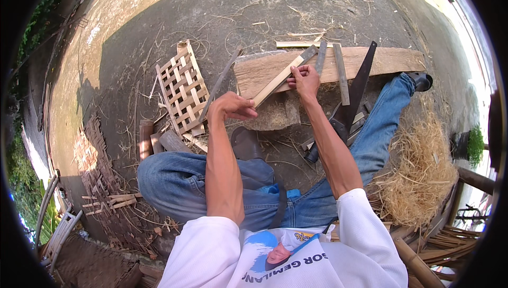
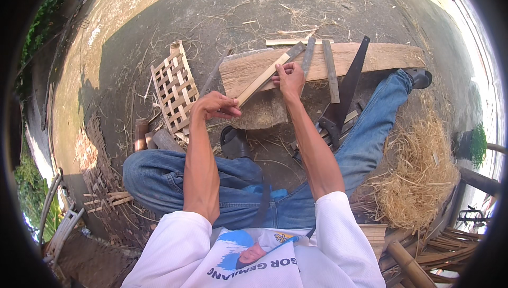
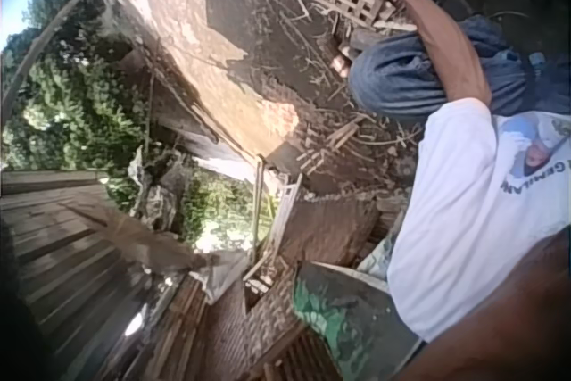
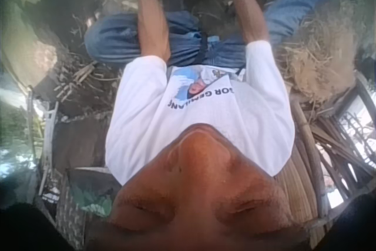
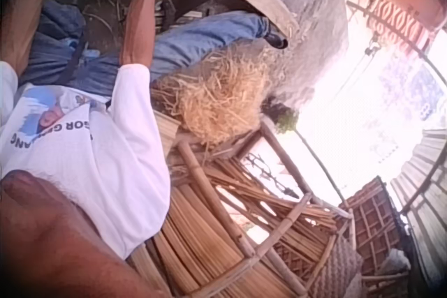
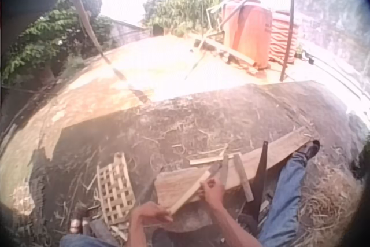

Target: The person sits on the ground and uses a hand saw to cut small wooden sticks. They measure and align the pieces, then saw them to size, occasionally adjusting the wood and tools.

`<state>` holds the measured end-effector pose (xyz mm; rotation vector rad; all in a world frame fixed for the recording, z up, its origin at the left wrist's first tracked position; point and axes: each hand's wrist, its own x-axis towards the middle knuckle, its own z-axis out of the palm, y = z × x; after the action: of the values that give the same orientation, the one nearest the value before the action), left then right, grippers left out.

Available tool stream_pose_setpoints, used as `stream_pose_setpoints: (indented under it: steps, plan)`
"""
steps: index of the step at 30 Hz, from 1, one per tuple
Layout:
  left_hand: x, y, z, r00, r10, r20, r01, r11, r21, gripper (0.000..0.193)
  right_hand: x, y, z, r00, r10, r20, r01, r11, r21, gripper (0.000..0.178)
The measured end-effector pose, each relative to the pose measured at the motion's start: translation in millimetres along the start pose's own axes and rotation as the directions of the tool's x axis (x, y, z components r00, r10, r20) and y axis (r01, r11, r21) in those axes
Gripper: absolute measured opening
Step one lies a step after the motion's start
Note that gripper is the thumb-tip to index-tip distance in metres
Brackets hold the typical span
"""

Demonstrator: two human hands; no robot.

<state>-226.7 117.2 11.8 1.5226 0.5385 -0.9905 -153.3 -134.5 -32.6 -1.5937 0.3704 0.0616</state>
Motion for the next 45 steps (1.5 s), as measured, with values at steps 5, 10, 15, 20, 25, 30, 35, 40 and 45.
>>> stream_pose_setpoints:
  steps: [5,10,15,20,25,30,35,40,45]
  plan:
    - [3.9,-4.0,-2.7,1.0,0.019,0.016,-0.019,1.0,-0.008,0.027,0.7,2.3,0.1,1.0,-0.001,0.009,0.001,1.0,0.004,0.021]
    - [2.6,-3.4,-1.0,1.0,0.031,-0.002,-0.031,0.999,0.006,0.027,1.9,3.2,-0.2,1.0,0.008,0.017,-0.009,1.0,0.012,0.019]
    - [-2.8,7.1,3.1,0.999,-0.005,-0.038,0.009,0.993,0.119,0.033,4.9,-0.1,-1.0,0.998,0.055,0.022,-0.056,0.998,0.019,0.018]
    - [-13.8,44.0,7.5,0.938,0.012,-0.346,0.161,0.869,0.468,0.048,5.6,-3.4,-1.0,0.995,0.101,0.014,-0.101,0.994,0.028,0.019]
    - [23.8,54.6,81.0,0.541,0.7,-0.466,-0.064,0.587,0.807,0.046,4.4,-4.8,1.9,0.994,0.109,0.024,-0.11,0.992,0.057,0.019]
    - [60.5,47.0,132.0,0.384,0.832,-0.401,-0.18,0.494,0.851,0.048,13.7,8.0,-3.4,1.0,0.001,-0.016,-0.002,0.999,-0.04,0.02]
    - [88.2,18.3,116.7,0.217,0.898,-0.384,-0.474,0.44,0.763,0.04,9.8,6.8,0.4,0.998,0.07,0.001,-0.07,0.997,0.036,0.02]
    - [90.0,16.7,118.3,0.195,0.917,-0.349,-0.445,0.4,0.801,0.039,9.5,3.5,-0.5,0.996,0.087,-0.01,-0.087,0.996,0.033,0.02]
    - [86.9,18.9,120.2,0.164,0.928,-0.335,-0.444,0.373,0.815,0.038,8.7,1.7,-2.9,0.994,0.112,0.007,-0.112,0.991,0.075,0.019]
